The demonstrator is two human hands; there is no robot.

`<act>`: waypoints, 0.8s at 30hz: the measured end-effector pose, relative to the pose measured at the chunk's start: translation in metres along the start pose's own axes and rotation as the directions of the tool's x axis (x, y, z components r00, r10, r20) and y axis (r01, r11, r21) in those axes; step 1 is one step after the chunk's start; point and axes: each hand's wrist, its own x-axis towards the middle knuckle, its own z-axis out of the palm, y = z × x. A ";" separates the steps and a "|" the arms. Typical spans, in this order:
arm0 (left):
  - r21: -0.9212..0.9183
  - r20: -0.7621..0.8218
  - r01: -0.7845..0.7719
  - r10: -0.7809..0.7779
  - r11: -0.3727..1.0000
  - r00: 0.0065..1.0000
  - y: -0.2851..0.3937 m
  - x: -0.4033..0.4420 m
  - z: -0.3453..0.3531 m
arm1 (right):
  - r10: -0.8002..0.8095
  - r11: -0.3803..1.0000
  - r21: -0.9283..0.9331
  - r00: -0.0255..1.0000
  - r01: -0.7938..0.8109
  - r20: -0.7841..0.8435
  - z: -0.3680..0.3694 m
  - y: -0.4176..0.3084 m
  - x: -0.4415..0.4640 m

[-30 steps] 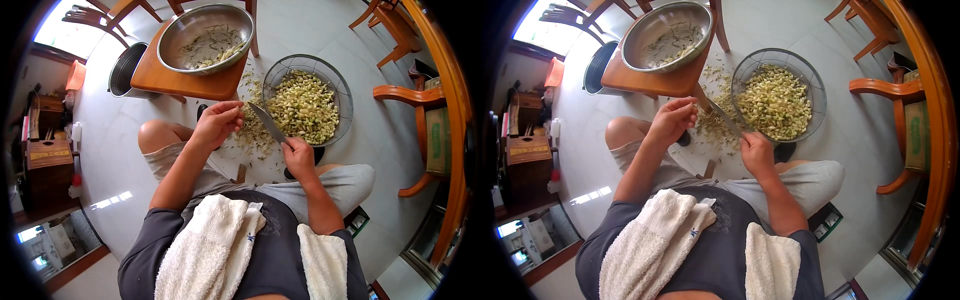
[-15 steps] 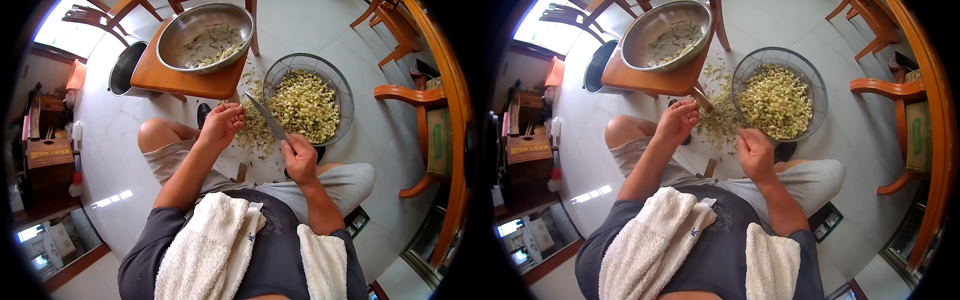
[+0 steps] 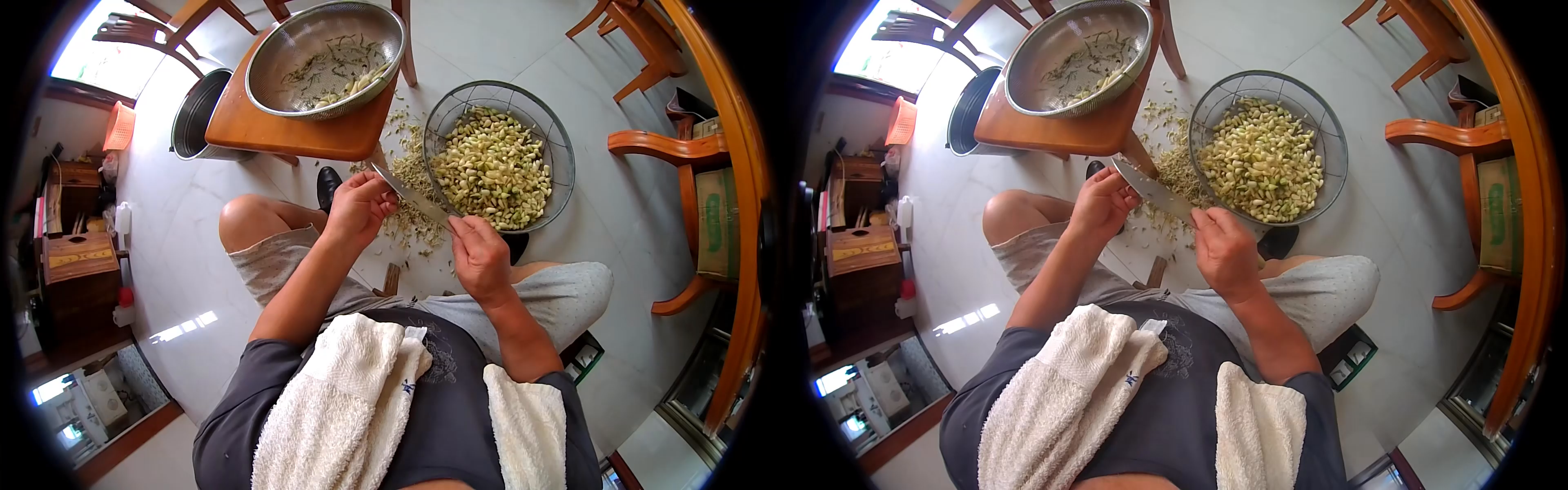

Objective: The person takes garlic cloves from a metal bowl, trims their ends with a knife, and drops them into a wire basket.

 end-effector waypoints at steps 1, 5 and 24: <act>0.000 -0.006 -0.003 0.003 1.000 1.000 0.000 -0.001 -0.001 | 0.026 1.000 0.000 1.000 -0.026 0.014 0.001 0.000 0.000; 0.064 0.135 -0.054 0.045 0.996 0.990 0.004 -0.006 -0.005 | 0.273 0.962 -0.093 0.932 -0.258 0.239 0.013 0.027 -0.010; 0.352 0.332 0.115 -0.238 0.929 0.913 -0.033 0.069 0.087 | 0.379 0.924 -0.220 0.817 -0.312 0.435 0.015 0.043 -0.018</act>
